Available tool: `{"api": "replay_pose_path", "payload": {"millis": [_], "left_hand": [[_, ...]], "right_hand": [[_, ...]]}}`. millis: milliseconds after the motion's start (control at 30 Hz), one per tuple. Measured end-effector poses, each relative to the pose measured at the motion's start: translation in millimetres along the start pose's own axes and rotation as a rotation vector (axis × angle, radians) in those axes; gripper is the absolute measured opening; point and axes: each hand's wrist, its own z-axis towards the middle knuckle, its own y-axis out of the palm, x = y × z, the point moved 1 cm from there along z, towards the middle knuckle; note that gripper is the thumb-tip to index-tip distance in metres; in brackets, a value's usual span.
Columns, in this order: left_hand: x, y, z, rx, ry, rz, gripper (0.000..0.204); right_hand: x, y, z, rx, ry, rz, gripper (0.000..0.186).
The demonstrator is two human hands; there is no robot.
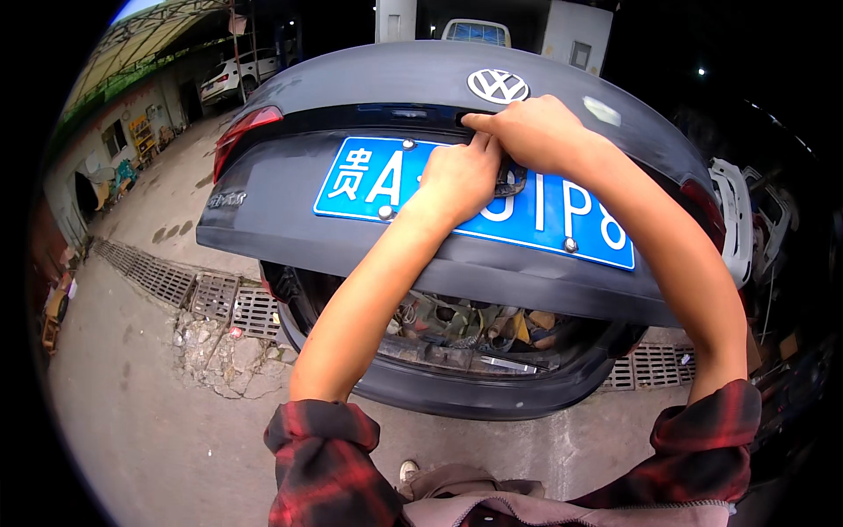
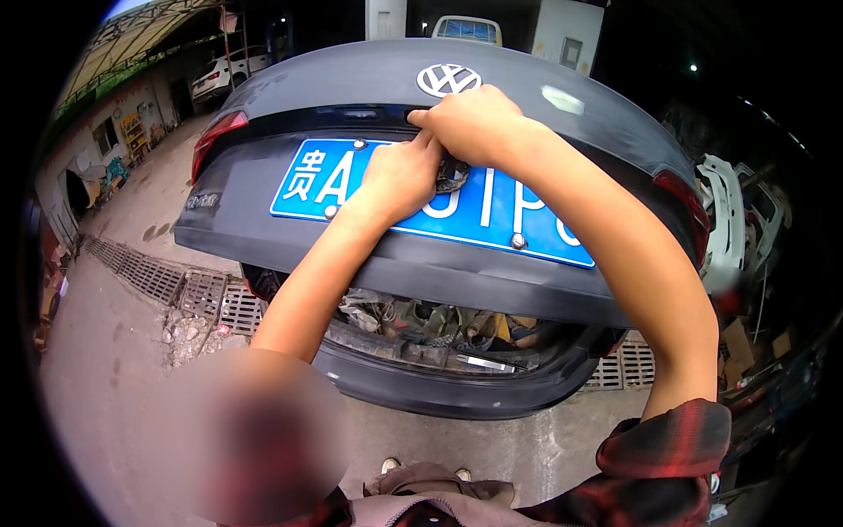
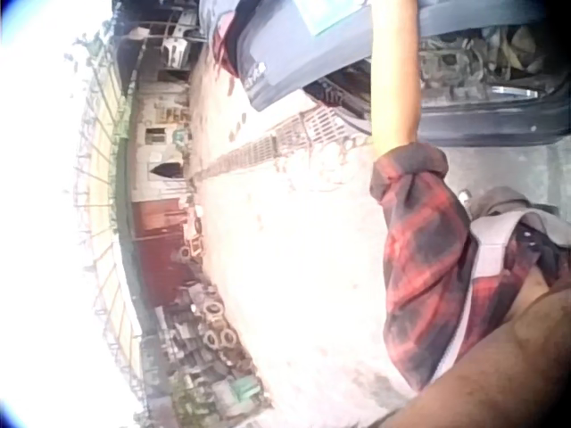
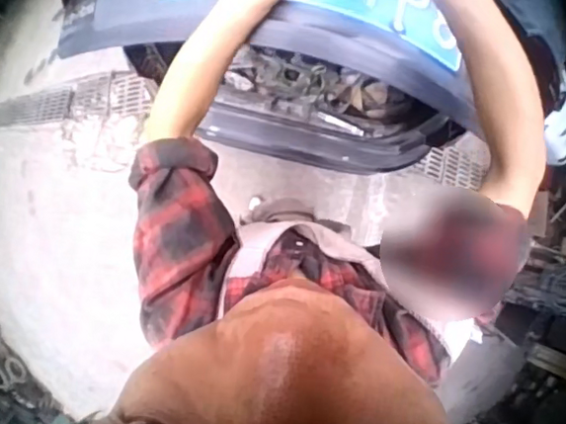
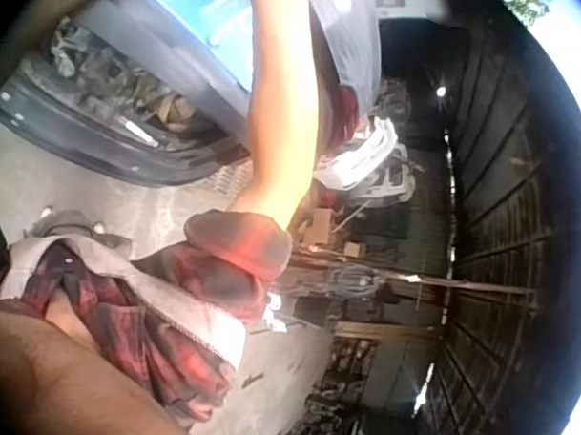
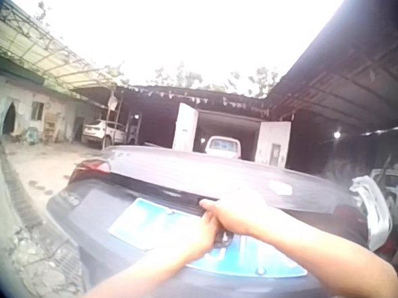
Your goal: The person manipulates the license plate light housing on the rear of a car by hand, pulling the plastic component away from the vehicle and examining the wiring and assembly.
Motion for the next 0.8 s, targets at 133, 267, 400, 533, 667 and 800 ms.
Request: {"api": "replay_pose_path", "payload": {"millis": [133, 267, 400, 533, 667, 800], "left_hand": [[2, 1, 1, -0.006, 0.027, 0.018, 0.032], [0, 2, 1, -0.004, 0.02, 0.0, 0.018], [-8, -4, -4, 0.056, -0.022, -0.161, 0.021], [-35, -19, -13, 0.117, -0.319, -0.608, 0.03], [-56, -13, -13, 0.214, -0.445, -0.798, 0.04], [-58, -5, -2, 0.007, -0.354, -0.884, 0.054]], "right_hand": [[-1, 2, 25, 0.017, -0.185, -0.373, 0.035], [-8, 2, 49, -0.014, -0.336, -0.576, 0.019], [-4, 3, 52, 0.013, -0.41, -0.508, 0.019], [5, 7, 43, 0.064, -0.426, -0.418, 0.024], [11, 21, 41, 0.09, -0.428, -0.497, 0.03], [15, 33, 30, 0.094, -0.389, -0.482, 0.039]]}}
